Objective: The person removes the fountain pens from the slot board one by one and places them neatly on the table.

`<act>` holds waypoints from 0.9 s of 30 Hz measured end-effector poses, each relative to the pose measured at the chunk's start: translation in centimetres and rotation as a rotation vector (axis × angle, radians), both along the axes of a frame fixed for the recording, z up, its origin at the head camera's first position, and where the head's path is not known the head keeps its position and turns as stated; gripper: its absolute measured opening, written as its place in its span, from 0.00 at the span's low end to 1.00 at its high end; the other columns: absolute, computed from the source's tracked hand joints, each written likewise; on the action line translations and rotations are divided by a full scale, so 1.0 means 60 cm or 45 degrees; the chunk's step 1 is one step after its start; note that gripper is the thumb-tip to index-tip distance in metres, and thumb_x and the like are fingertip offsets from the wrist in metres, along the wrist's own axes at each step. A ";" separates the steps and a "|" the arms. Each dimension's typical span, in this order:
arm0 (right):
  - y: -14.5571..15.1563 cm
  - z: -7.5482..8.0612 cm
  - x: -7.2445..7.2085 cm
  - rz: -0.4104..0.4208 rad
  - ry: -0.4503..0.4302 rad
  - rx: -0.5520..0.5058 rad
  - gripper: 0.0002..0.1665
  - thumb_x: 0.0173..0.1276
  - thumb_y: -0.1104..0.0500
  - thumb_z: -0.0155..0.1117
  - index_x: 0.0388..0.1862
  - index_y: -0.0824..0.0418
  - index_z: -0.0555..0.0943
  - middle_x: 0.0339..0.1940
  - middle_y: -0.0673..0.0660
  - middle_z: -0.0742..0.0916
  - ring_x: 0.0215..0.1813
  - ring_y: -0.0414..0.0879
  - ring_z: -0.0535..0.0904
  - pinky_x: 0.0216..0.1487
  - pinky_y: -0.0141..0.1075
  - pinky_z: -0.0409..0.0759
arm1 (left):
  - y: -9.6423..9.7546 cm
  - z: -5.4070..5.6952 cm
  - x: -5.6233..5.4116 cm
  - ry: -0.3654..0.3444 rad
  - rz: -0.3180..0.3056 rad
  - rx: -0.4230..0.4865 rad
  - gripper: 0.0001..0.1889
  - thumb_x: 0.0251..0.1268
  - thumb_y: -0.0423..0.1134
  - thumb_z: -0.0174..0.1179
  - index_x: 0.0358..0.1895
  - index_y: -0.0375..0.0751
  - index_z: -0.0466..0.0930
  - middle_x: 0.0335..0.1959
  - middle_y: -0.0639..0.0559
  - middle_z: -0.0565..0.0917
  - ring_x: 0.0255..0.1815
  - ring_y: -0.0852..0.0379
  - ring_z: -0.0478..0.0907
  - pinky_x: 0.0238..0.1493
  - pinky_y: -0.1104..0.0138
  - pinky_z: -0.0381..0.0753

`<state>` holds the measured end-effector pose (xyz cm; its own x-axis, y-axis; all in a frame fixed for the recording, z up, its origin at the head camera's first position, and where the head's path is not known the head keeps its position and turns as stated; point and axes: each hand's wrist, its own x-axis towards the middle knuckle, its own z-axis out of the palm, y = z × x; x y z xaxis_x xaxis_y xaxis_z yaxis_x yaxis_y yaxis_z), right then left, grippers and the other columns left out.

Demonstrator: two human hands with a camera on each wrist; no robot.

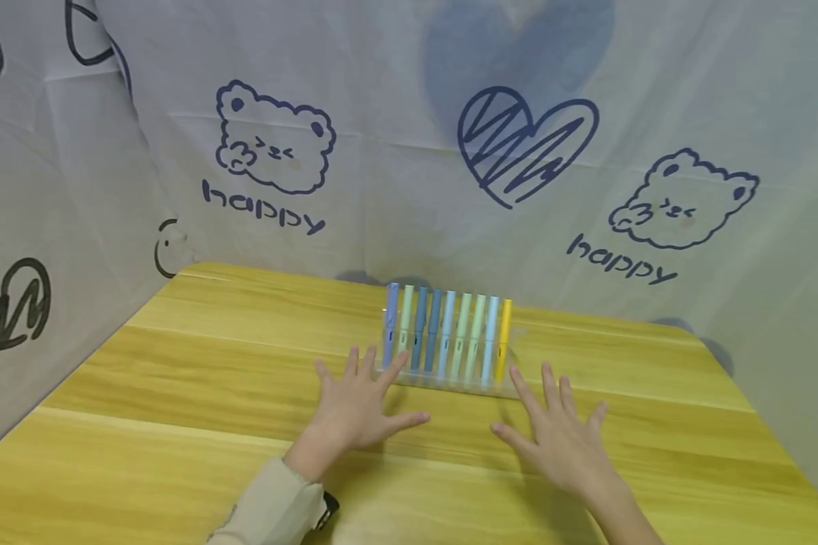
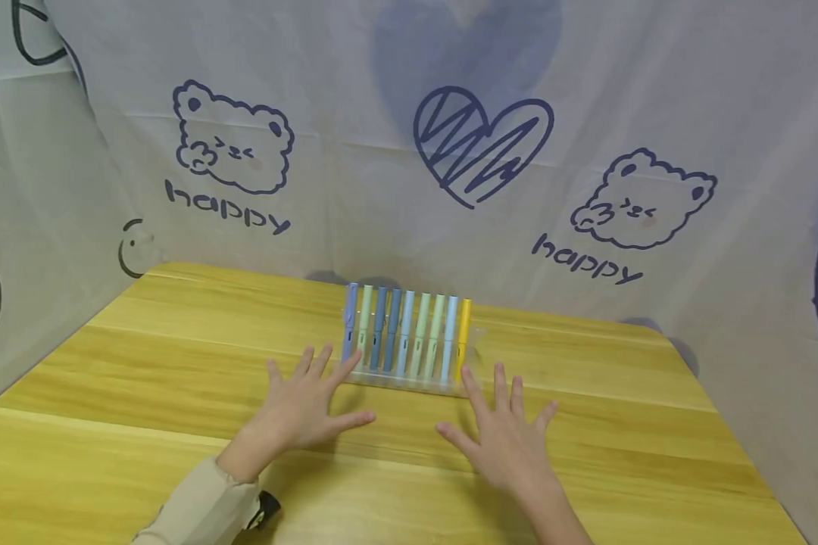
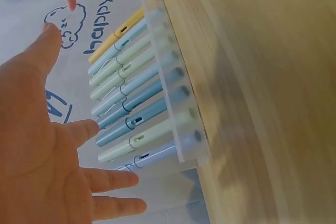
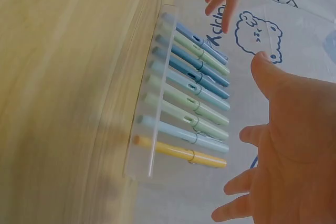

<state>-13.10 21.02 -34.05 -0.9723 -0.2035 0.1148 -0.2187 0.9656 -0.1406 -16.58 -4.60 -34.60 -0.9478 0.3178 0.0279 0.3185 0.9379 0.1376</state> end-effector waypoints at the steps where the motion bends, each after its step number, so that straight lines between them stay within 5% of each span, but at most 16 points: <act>1: 0.000 0.000 0.000 -0.001 -0.001 -0.006 0.45 0.62 0.31 0.42 0.71 0.50 0.48 0.68 0.69 0.49 0.65 0.70 0.44 0.48 0.74 0.30 | -0.001 -0.001 -0.001 0.002 0.003 -0.001 0.46 0.47 0.78 0.35 0.70 0.60 0.45 0.67 0.38 0.52 0.65 0.35 0.49 0.53 0.30 0.40; 6: 0.000 0.001 -0.004 -0.007 -0.008 -0.039 0.44 0.63 0.30 0.38 0.72 0.48 0.46 0.68 0.69 0.49 0.66 0.69 0.45 0.48 0.74 0.32 | -0.003 -0.004 -0.007 -0.002 0.008 0.039 0.43 0.50 0.76 0.36 0.70 0.61 0.46 0.65 0.37 0.57 0.64 0.36 0.54 0.55 0.32 0.44; 13: 0.002 -0.001 -0.012 -0.001 0.039 -0.097 0.43 0.64 0.32 0.40 0.71 0.51 0.50 0.67 0.70 0.54 0.65 0.68 0.49 0.52 0.73 0.41 | -0.006 -0.005 -0.016 0.001 0.015 0.133 0.40 0.56 0.70 0.41 0.69 0.53 0.53 0.58 0.36 0.68 0.57 0.39 0.64 0.54 0.41 0.63; 17: 0.005 -0.003 -0.020 0.039 0.121 -0.138 0.40 0.65 0.38 0.47 0.69 0.57 0.55 0.65 0.71 0.60 0.63 0.67 0.56 0.53 0.69 0.54 | -0.010 -0.013 -0.028 0.096 -0.002 0.190 0.37 0.59 0.65 0.45 0.65 0.44 0.62 0.44 0.38 0.77 0.37 0.45 0.75 0.33 0.58 0.78; 20: 0.007 -0.005 -0.028 0.061 0.168 -0.198 0.38 0.65 0.42 0.51 0.68 0.60 0.58 0.62 0.72 0.63 0.60 0.68 0.60 0.52 0.66 0.61 | -0.015 -0.016 -0.037 0.125 -0.015 0.266 0.33 0.59 0.59 0.51 0.60 0.38 0.68 0.37 0.39 0.80 0.27 0.49 0.75 0.18 0.67 0.74; 27: 0.008 -0.007 -0.048 0.065 0.193 -0.389 0.35 0.64 0.45 0.55 0.64 0.63 0.64 0.60 0.69 0.67 0.58 0.65 0.64 0.52 0.60 0.67 | -0.023 -0.009 -0.050 0.016 0.052 0.470 0.22 0.59 0.48 0.57 0.52 0.36 0.75 0.43 0.41 0.80 0.41 0.46 0.78 0.28 0.62 0.80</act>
<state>-15.95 21.53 -34.45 -0.9289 -0.1856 0.3205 -0.3065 0.8711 -0.3837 -19.59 -5.95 -35.17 -0.9583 0.2461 0.1453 0.2857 0.8377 0.4655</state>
